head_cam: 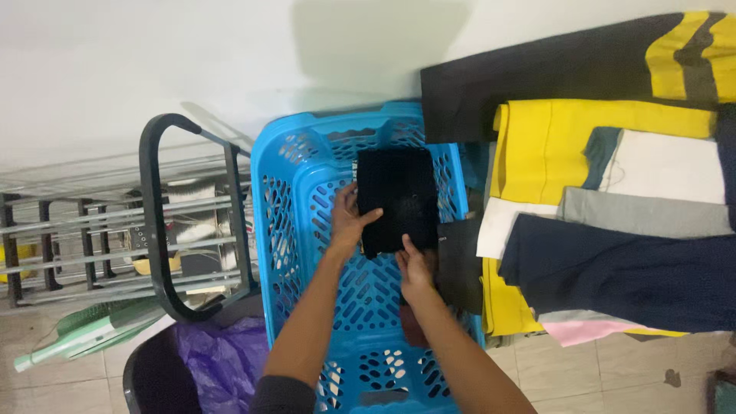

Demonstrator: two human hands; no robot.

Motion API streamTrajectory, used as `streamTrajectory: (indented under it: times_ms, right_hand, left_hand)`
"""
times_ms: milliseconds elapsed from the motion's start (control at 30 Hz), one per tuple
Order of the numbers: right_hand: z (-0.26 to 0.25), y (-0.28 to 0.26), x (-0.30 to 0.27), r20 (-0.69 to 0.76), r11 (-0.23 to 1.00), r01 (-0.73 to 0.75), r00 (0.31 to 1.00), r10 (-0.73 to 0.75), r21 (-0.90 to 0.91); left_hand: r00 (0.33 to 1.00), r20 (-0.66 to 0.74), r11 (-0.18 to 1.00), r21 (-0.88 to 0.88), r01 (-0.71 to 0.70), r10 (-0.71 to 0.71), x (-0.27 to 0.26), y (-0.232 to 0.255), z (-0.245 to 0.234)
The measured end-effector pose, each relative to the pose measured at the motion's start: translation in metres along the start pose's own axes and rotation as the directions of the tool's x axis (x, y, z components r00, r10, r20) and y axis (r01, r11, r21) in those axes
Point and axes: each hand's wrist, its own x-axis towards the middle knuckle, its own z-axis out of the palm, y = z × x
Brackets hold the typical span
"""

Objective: The person folds several shirts by hand, flattening the fabric and aligning the edges before placing each folded item into a blue plastic laundry basket.

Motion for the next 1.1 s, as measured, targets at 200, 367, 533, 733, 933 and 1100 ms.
streamTrajectory:
  times_ms: [200,367,533,733,933,1100]
  right_hand:
    - [-0.008,-0.002,-0.026,-0.035,0.975,0.175,0.983,-0.182,-0.136]
    - [0.011,-0.011,-0.115,-0.1,0.862,0.12,0.976,-0.193,-0.492]
    - [0.062,-0.045,-0.139,0.474,0.093,0.755,0.498,-0.727,-0.65]
    - [0.124,-0.088,-0.055,0.654,-0.429,0.5,0.492,-0.574,-0.752]
    - [0.115,-0.077,-0.03,0.7,-0.513,0.476,0.48,-0.529,-0.714]
    - [0.119,-0.086,-0.047,0.713,-0.469,0.539,0.491,-0.501,-0.7]
  left_hand:
    - [0.998,-0.055,0.999,0.027,-0.027,0.029,-0.012,-0.015,0.001]
    - [0.938,-0.22,0.869,0.476,-0.137,0.269,-0.015,-0.022,0.006]
    - [0.891,-0.423,0.732,0.658,0.174,0.168,-0.016,-0.028,0.018]
    - [0.914,-0.392,0.678,0.701,0.223,0.105,-0.011,-0.028,0.016]
    - [0.959,-0.283,0.664,0.717,0.213,-0.003,-0.006,-0.026,0.004]
    - [0.926,-0.209,0.629,0.777,-0.038,0.314,-0.016,-0.063,0.003]
